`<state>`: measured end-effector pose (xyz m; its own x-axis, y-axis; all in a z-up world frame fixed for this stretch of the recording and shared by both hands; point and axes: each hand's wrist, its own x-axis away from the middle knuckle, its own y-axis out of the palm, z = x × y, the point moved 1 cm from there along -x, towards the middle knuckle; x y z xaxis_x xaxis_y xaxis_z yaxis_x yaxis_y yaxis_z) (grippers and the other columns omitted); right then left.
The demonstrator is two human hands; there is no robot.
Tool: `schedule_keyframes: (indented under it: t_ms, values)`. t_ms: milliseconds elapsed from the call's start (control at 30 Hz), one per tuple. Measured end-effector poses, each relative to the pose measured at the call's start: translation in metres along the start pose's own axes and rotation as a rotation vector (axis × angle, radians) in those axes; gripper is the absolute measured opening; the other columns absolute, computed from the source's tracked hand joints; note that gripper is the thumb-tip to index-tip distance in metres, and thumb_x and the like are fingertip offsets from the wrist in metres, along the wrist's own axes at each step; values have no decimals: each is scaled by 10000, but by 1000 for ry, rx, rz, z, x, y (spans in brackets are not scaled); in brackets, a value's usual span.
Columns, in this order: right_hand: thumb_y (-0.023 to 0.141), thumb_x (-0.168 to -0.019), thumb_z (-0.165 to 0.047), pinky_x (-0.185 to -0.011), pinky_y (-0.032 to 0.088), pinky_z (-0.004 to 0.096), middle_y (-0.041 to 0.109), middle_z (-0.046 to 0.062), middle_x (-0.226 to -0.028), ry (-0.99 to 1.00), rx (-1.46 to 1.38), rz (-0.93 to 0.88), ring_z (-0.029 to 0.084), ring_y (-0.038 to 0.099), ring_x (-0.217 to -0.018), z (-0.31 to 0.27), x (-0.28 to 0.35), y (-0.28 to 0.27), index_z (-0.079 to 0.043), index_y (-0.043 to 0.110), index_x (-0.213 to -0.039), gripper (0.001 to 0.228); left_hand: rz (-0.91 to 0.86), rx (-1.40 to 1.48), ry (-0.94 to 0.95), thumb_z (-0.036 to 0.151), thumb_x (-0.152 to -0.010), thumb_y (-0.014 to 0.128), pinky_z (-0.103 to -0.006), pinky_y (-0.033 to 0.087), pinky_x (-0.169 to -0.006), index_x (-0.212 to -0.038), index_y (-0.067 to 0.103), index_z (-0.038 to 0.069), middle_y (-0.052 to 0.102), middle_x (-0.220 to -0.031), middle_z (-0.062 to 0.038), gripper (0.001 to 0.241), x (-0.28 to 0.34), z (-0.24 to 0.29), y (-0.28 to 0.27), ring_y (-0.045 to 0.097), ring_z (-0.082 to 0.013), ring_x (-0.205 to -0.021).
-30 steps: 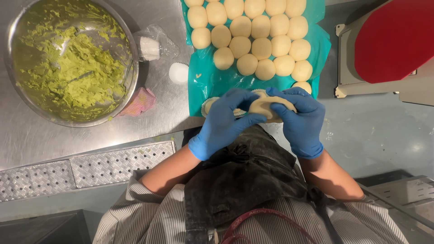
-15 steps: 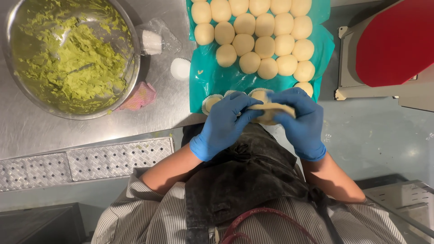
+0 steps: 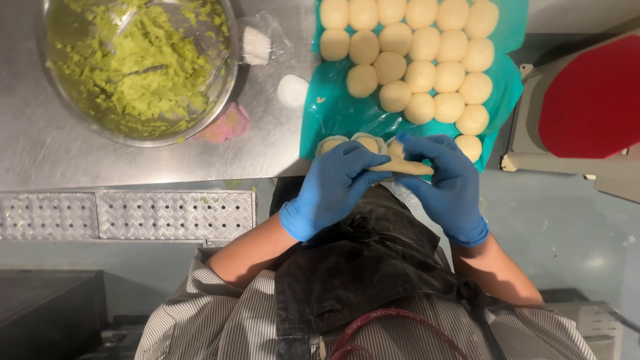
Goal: Stuffing dough balls with a green filling and placing them into paper liners on a tray.
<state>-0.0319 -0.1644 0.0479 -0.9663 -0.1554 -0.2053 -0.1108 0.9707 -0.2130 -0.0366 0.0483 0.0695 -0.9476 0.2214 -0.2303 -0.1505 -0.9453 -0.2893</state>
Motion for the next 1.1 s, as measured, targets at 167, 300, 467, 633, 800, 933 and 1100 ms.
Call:
schedule_keyframes:
  t_ms: [167, 300, 467, 633, 800, 933, 1100]
  values:
    - [816, -897, 11, -826, 602, 443, 708, 173, -923, 58, 63, 1, 311, 713, -911, 6, -1, 23, 35, 758, -993, 114, 53, 335, -147, 155, -817, 901, -468, 591, -869, -1278, 637, 96, 692, -1019, -142, 535, 22, -26, -23, 711, -303, -941]
    - [809, -903, -32, -847, 581, 434, 728, 176, -902, 80, -10, -67, 330, 726, -925, -6, -19, 65, 7, 776, -923, 55, -15, 714, -136, 214, -721, 968, -426, 544, -1092, -1593, 384, 105, 666, -1361, -127, 1056, 31, -31, -54, 659, -191, -1215]
    - [830, -855, -64, -829, 589, 426, 756, 124, -825, 35, 23, -365, 291, 722, -869, -17, -54, 127, -41, 809, -923, 75, -7, 749, -300, 172, -1044, 492, -350, 425, -1193, -1473, 517, -15, 518, -1565, -115, 469, 65, -35, -115, 551, -205, -1357]
    - [669, -973, -261, -760, 516, 401, 679, 124, -962, -241, 372, -642, 274, 648, -839, -25, -150, 208, -82, 746, -1225, 318, 692, 916, -735, 165, -962, 661, -383, 583, -917, -1274, 665, -46, 737, -1127, -185, 376, 139, -97, -167, 712, -254, -968]
    - [756, -940, -148, -652, 454, 454, 628, 163, -790, -697, 644, -717, 374, 558, -706, 56, -231, 321, -21, 790, -989, 140, 840, 1088, -550, 206, -993, 609, -344, 508, -1012, -1372, 547, -90, 659, -1270, -193, 485, 192, -120, -240, 644, -238, -1120]
    - [710, -845, -333, -726, 531, 418, 726, 71, -922, -816, 1266, -811, 318, 666, -812, 150, -263, 385, -205, 803, -955, 192, 920, 1126, -540, 301, -1038, 526, -358, 491, -1074, -1411, 503, -75, 612, -1360, -202, 530, 222, -138, -287, 614, -250, -1221]
    - [652, -819, -303, -754, 546, 417, 768, 50, -1050, -712, 1522, -962, 295, 712, -881, 174, -272, 413, -186, 811, -898, 213, 864, 805, -604, 335, -1098, 375, -321, 503, -989, -1342, 560, -68, 645, -1261, -149, 506, 231, -147, -335, 619, -182, -1106]
